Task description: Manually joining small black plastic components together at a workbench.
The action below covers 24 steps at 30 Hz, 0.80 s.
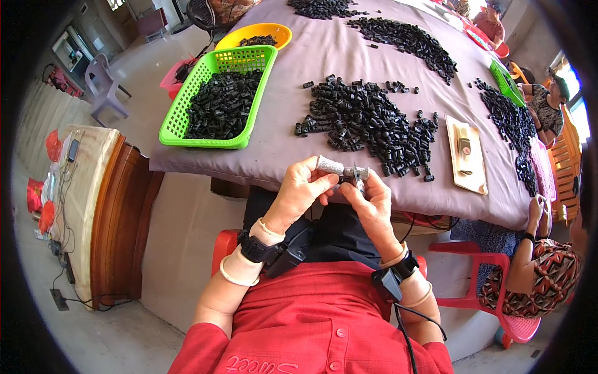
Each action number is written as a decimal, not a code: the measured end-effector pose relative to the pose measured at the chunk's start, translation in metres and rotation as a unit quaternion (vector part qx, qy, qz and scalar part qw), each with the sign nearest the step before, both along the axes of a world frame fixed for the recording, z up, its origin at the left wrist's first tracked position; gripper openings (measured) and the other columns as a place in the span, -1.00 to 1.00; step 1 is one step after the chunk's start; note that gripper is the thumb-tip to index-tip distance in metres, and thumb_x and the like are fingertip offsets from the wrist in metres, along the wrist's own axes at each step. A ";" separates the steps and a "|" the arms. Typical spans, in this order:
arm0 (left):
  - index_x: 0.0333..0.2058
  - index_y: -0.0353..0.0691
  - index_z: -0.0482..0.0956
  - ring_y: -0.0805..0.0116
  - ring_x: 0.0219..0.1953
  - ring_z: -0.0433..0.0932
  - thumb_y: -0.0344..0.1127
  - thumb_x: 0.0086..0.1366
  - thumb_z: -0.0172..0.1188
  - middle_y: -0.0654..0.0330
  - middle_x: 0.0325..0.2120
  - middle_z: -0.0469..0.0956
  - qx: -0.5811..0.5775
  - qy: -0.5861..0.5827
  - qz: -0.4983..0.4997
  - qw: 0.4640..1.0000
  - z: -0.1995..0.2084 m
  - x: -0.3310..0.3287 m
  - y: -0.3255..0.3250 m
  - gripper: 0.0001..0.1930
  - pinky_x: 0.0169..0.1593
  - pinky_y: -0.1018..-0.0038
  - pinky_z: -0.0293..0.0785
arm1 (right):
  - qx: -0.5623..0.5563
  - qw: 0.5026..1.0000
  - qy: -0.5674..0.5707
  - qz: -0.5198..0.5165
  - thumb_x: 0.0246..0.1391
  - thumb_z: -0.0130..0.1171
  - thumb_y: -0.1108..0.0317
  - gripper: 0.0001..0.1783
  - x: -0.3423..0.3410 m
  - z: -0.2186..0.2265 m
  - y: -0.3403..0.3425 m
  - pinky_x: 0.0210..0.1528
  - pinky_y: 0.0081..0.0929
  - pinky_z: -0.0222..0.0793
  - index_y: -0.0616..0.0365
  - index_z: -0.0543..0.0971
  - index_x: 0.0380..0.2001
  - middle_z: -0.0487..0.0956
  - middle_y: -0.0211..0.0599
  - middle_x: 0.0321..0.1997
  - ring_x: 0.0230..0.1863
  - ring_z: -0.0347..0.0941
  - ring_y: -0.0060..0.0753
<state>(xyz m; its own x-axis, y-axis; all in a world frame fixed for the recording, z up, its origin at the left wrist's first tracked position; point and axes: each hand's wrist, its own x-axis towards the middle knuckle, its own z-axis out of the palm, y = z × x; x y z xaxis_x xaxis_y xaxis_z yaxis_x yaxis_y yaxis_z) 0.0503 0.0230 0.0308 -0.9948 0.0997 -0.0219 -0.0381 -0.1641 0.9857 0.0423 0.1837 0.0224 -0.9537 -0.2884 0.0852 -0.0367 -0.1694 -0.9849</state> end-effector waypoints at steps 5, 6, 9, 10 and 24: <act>-0.26 -0.26 0.51 0.62 -0.56 0.40 -0.50 0.13 0.15 0.33 -0.52 0.50 0.059 0.020 -0.017 0.998 0.000 0.002 0.004 -0.83 -0.49 0.69 0.35 | -0.009 1.000 -0.008 -0.016 0.00 0.14 0.52 -0.84 0.000 0.000 0.000 -0.31 -0.76 0.28 0.20 0.49 -0.29 0.49 -0.57 -0.40 -0.39 0.31 -0.79; -0.26 -0.26 0.51 0.61 -0.55 0.40 -0.50 0.12 0.16 0.33 -0.52 0.50 0.081 0.008 -0.020 0.996 -0.001 0.002 0.004 -0.82 -0.47 0.69 0.35 | -0.013 1.000 -0.019 -0.016 0.00 0.14 0.52 -0.84 0.000 0.000 0.000 -0.31 -0.75 0.28 0.21 0.49 -0.29 0.49 -0.56 -0.40 -0.39 0.32 -0.79; -0.24 -0.24 0.51 0.61 -0.55 0.40 -0.49 0.12 0.17 0.33 -0.51 0.50 0.141 -0.025 -0.031 0.989 -0.011 0.000 0.002 -0.81 -0.47 0.69 0.34 | -0.016 1.000 -0.014 -0.007 0.00 0.14 0.53 -0.83 0.001 0.000 -0.001 -0.30 -0.74 0.29 0.21 0.48 -0.27 0.50 -0.55 -0.38 -0.39 0.32 -0.78; -0.24 -0.24 0.51 0.61 -0.55 0.40 -0.49 0.12 0.17 0.33 -0.51 0.50 0.141 -0.025 -0.031 0.989 -0.012 0.000 0.002 -0.81 -0.47 0.69 0.34 | -0.016 1.000 -0.013 -0.007 0.00 0.14 0.53 -0.83 0.001 0.000 -0.002 -0.30 -0.74 0.29 0.21 0.48 -0.27 0.50 -0.55 -0.38 -0.39 0.32 -0.78; -0.17 -0.19 0.46 0.53 -0.38 0.52 -0.43 0.24 0.04 0.27 -0.33 0.54 0.166 -0.059 -0.024 0.984 -0.010 -0.001 -0.008 -0.82 -0.39 0.64 0.46 | -0.043 0.999 -0.023 0.009 0.04 0.16 0.46 -0.81 0.002 0.002 -0.002 -0.25 -0.73 0.32 0.19 0.47 -0.24 0.47 -0.56 -0.35 -0.33 0.35 -0.75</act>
